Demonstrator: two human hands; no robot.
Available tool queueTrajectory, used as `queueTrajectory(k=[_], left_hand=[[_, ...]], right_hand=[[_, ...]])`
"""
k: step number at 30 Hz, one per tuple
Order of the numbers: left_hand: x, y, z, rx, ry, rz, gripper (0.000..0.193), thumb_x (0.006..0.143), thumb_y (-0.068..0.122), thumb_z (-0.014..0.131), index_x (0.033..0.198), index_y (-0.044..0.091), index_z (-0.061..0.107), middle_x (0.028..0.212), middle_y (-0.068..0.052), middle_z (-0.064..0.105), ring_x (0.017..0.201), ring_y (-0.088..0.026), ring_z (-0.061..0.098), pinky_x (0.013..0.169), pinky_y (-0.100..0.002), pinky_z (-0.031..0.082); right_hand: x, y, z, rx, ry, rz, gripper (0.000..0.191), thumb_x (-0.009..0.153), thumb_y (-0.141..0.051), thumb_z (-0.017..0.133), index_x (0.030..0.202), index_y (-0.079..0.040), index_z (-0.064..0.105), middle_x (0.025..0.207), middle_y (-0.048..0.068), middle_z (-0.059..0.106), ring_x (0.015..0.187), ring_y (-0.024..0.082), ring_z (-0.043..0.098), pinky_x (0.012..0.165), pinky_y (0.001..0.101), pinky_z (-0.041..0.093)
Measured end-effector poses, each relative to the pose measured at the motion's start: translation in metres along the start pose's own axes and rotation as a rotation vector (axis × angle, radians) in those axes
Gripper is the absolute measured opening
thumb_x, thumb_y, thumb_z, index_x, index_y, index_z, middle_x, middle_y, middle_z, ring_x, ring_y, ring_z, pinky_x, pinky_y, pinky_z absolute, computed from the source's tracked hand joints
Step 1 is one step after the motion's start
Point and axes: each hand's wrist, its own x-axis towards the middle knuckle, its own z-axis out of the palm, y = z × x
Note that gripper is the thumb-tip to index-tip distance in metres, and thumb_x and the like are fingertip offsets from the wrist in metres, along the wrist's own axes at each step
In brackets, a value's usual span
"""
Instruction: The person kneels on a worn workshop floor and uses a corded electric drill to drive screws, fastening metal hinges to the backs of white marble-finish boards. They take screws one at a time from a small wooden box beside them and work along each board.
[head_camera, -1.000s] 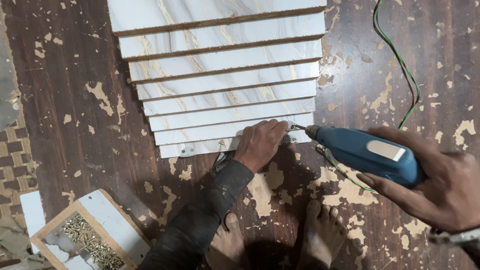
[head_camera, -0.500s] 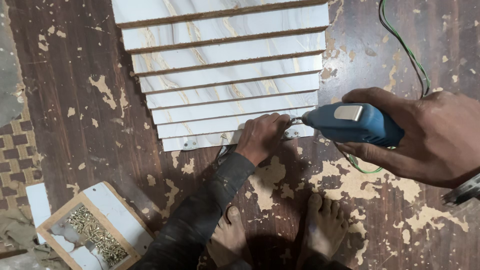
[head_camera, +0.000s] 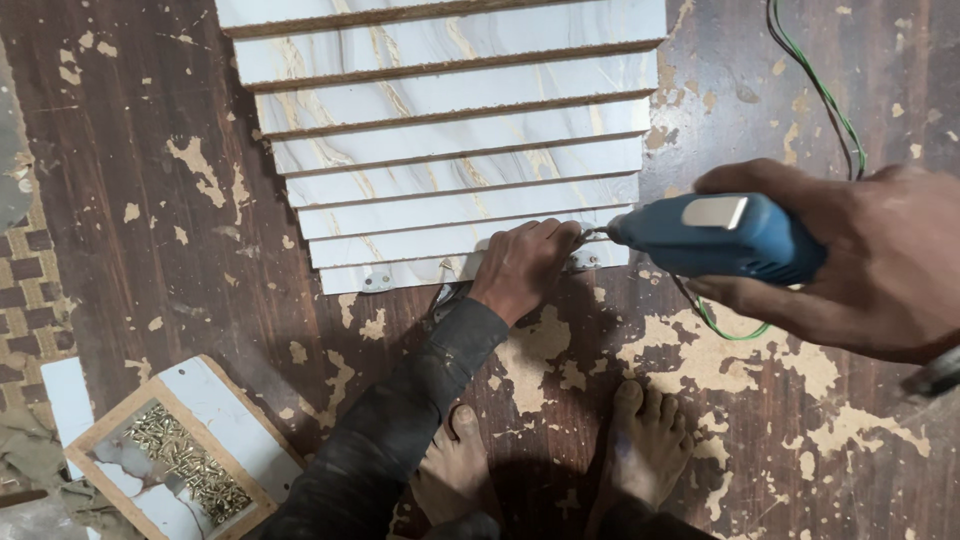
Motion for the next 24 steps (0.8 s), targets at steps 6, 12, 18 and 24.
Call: queueTrajectory(k=[6, 12, 18, 24], left_hand=[[0.001, 0.001, 0.000, -0.020, 0.066, 0.038, 0.020, 0.097, 0.007, 0.061, 0.116, 0.009, 0.054, 0.082, -0.011, 0.062, 0.072, -0.036, 0.065, 0.056, -0.050, 0.050], [0.004, 0.005, -0.010, -0.064, 0.036, 0.037, 0.021, 0.090, 0.004, 0.061, 0.111, 0.009, 0.057, 0.086, -0.011, 0.064, 0.078, -0.036, 0.067, 0.061, -0.050, 0.052], [0.006, 0.003, -0.010, -0.130, 0.044, 0.030, 0.017, 0.095, 0.004, 0.063, 0.111, 0.008, 0.058, 0.081, -0.010, 0.062, 0.074, -0.034, 0.066, 0.059, -0.047, 0.052], [0.005, 0.001, 0.000, -0.051, -0.046, -0.001, 0.015, 0.098, 0.005, 0.062, 0.110, 0.007, 0.056, 0.077, -0.009, 0.061, 0.071, -0.029, 0.066, 0.058, -0.045, 0.054]], right_hand=[[-0.009, -0.020, 0.000, -0.249, 0.061, 0.022, 0.086, 0.083, -0.073, 0.062, 0.158, -0.039, 0.037, 0.092, 0.008, 0.079, 0.054, 0.014, 0.073, 0.048, 0.0299, 0.061], [-0.015, -0.029, -0.004, -0.240, -0.013, -0.014, 0.087, 0.086, -0.071, 0.062, 0.161, -0.036, 0.033, 0.094, 0.003, 0.077, 0.055, 0.013, 0.074, 0.047, 0.0289, 0.059], [-0.010, -0.036, -0.020, -0.301, -0.094, 0.012, 0.085, 0.087, -0.072, 0.063, 0.159, -0.036, 0.035, 0.088, -0.002, 0.078, 0.057, 0.009, 0.073, 0.049, 0.0250, 0.056], [-0.005, -0.032, -0.013, -0.243, -0.037, -0.065, 0.077, 0.086, -0.066, 0.062, 0.155, -0.042, 0.040, 0.085, -0.003, 0.076, 0.055, 0.010, 0.070, 0.047, 0.0285, 0.055]])
